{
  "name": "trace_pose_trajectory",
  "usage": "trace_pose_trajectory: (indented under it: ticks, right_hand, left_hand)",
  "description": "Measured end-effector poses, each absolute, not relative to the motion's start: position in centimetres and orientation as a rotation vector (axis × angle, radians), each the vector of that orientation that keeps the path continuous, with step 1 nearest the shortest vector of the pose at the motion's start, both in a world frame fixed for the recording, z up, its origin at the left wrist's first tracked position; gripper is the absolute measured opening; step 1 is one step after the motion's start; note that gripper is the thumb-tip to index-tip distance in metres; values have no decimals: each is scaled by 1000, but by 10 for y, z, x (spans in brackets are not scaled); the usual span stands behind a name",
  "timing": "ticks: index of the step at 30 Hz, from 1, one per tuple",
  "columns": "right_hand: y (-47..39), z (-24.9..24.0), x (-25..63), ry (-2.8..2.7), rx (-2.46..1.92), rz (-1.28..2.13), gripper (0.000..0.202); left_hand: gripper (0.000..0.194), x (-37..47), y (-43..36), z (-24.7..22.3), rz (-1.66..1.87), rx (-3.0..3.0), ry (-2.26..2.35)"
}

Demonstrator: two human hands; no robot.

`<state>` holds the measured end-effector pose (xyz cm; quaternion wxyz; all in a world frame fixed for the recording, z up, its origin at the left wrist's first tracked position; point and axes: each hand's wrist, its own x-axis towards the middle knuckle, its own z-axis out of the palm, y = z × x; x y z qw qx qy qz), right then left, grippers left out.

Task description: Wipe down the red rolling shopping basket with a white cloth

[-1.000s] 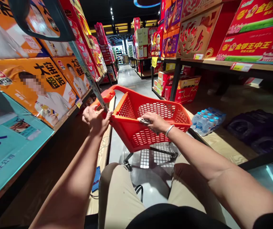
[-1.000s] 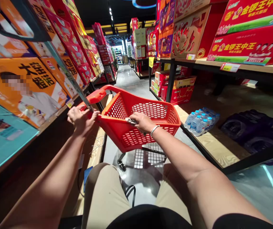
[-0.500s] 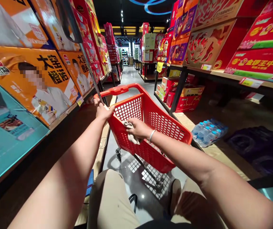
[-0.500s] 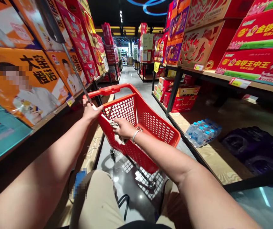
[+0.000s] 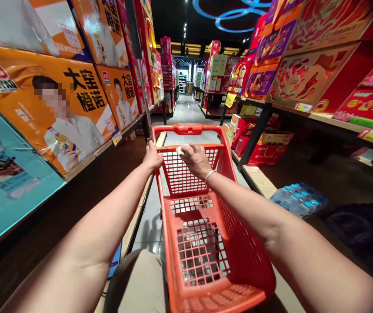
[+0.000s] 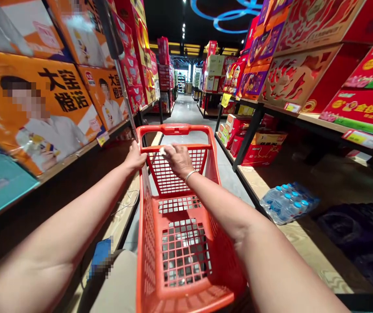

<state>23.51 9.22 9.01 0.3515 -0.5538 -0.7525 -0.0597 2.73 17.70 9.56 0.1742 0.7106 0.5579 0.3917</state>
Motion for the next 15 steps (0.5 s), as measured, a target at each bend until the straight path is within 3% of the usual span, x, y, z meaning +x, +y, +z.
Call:
trace_pose_trajectory:
  ticks: [4,9,15]
  right_hand:
    - [117,78,222,-2330,-1317,-363,48]
    - [128,30,210,-2402,-1486,-313,45]
    - [83,-15,207,-2541,-1482,-74,18]
  left_hand:
    - [100,32,162,81,1078,1991,1545]
    - [98,30,160,72,1107,2018,1467]
    - [96,40,156,71,1150,2039,1386]
